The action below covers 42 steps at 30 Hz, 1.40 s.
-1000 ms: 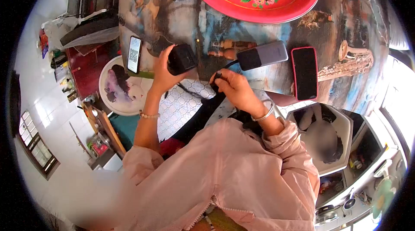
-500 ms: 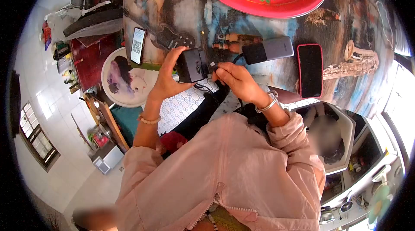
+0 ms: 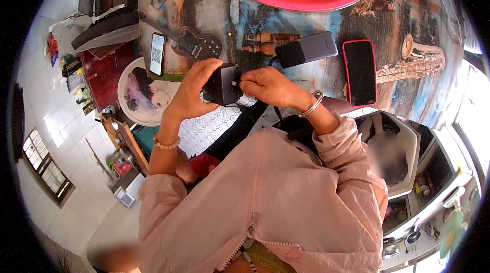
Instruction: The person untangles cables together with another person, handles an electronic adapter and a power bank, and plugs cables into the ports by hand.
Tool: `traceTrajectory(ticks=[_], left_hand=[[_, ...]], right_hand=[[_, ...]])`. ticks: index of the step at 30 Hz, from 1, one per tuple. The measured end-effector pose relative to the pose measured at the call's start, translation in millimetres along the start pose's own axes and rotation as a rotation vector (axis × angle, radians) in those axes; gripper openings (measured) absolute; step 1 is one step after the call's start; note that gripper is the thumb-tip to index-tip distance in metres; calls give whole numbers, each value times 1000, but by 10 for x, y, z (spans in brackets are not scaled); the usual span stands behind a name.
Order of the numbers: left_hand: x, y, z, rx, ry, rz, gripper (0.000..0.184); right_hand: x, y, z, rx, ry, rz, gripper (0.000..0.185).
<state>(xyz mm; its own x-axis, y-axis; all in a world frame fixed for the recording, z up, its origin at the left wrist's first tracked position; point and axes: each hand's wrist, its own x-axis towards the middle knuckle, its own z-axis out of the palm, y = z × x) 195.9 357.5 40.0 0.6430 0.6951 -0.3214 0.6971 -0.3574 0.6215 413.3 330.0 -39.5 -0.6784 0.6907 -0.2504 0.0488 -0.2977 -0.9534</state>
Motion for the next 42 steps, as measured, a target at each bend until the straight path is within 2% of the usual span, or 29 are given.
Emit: traceTrajectory(ticks=[4,9,11,12,14,18,24,26,28,29,30,32,33,37,42], left_hand=[[31,45,-20,59,-16,89,77],[45,141,-6,160,-50,93,77],[53,180,-6,205,-66,97,77],[47,208,-7,226,-57,97,78],[44,229,-7,249,-45,95,78],[44,266,-8,283,-86,85,83],[48,260,-21,325,-70,36,80],[26,232,-11,322,-50,8,79],[-8,222,29,339,-29,19,76],[-20,227,40,338,-15,9,76],[-20,239,46,350,-28,-22,74],[-18,258,52,361,-23,-60,73],[-18,267,57,354,-11,-59,72],[-35,318,86,358,-10,-93,71],[-85,358,130,354,14,-106,67]], right_hand=[[-13,-51,-27,-187,-6,9,28],[-12,-45,-12,-311,-16,12,30],[1,72,22,-332,38,-138,25],[-7,39,17,-332,37,-138,25],[-28,-51,-4,-258,-41,11,30],[-22,7,21,-228,-62,23,28],[9,146,33,-162,20,-43,26],[-17,17,17,-293,245,-118,24],[-90,-64,-34,-209,279,-95,24],[-119,-116,-46,-117,323,-62,32],[-134,-199,-48,-128,310,-68,32],[-145,-351,-66,-309,238,-143,55],[-114,-236,-49,-468,197,-285,75],[-66,-303,171,-478,124,-233,90],[-57,-259,301,-573,151,-265,93]])
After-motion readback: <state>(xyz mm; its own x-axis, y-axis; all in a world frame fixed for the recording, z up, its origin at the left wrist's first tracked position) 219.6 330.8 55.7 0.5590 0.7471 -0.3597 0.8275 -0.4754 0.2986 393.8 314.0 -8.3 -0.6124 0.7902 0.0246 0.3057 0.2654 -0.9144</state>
